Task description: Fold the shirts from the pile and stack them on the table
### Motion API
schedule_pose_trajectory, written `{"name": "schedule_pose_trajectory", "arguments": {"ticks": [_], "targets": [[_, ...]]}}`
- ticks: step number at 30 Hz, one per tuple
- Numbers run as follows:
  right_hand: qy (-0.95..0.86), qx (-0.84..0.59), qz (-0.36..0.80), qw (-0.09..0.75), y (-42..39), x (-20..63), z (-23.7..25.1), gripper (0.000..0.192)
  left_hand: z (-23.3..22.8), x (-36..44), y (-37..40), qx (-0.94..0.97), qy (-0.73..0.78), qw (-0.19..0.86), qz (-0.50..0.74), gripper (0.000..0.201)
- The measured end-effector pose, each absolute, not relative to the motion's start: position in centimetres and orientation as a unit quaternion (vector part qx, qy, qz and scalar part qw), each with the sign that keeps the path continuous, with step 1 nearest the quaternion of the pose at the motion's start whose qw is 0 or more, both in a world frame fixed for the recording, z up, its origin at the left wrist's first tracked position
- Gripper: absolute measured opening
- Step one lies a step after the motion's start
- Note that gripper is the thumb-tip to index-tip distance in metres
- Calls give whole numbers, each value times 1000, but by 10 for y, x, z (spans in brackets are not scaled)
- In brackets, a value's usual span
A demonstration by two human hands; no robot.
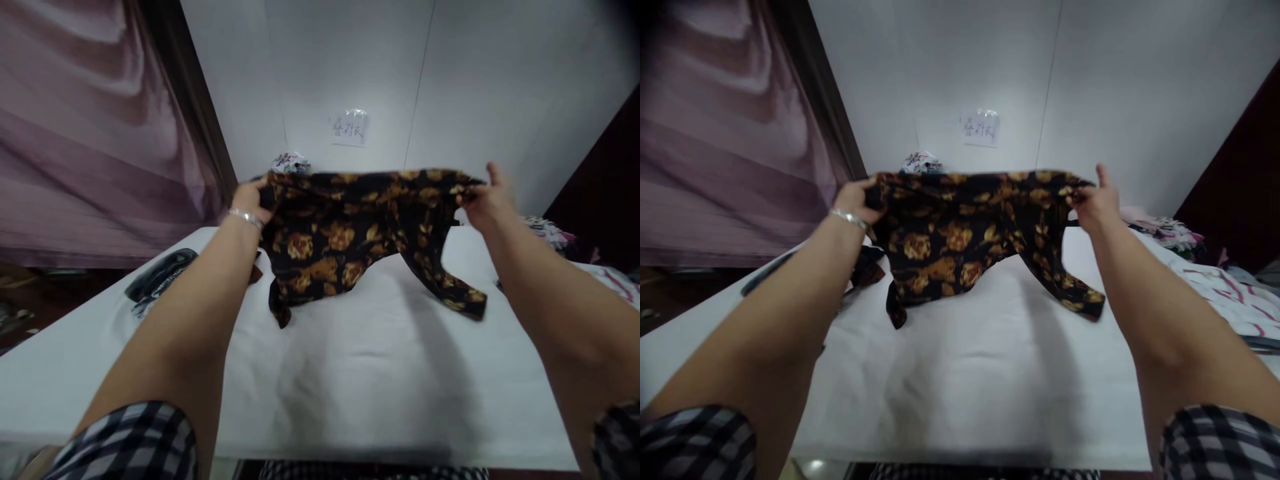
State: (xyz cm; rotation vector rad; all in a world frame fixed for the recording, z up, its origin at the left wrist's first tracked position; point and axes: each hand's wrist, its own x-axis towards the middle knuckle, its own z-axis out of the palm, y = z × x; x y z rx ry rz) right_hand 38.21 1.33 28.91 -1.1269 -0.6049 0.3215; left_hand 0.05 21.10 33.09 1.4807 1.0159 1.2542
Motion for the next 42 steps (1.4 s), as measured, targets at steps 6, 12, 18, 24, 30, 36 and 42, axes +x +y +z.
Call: {"name": "schedule_pose_trajectory", "arguments": {"ticks": [6,12,18,24,30,36,42], "targets": [[-414,-438,42,797,-22,389,357,64,400,-22,191,571,278,554,539,45],[-366,-546,237,716,-92,366,267,51,282,-73,134,460,372,657,467,37],[-294,-652,493,496,-148,334,149,68,137,-124,85,335,554,678,349,30],[-245,-669,502,489,-173,306,107,68,91,-155,63,323,563,680,340,26],[-234,-667,445,550,-187,299,96,62,81,-171,52,344,573,657,349,34],[-212,-602,417,648,-205,297,82,70,75,-189,49,591,661,288,362,69],[-218,-634,357,651,-212,292,57,93,56,-134,6,876,359,91,308,48]]}}
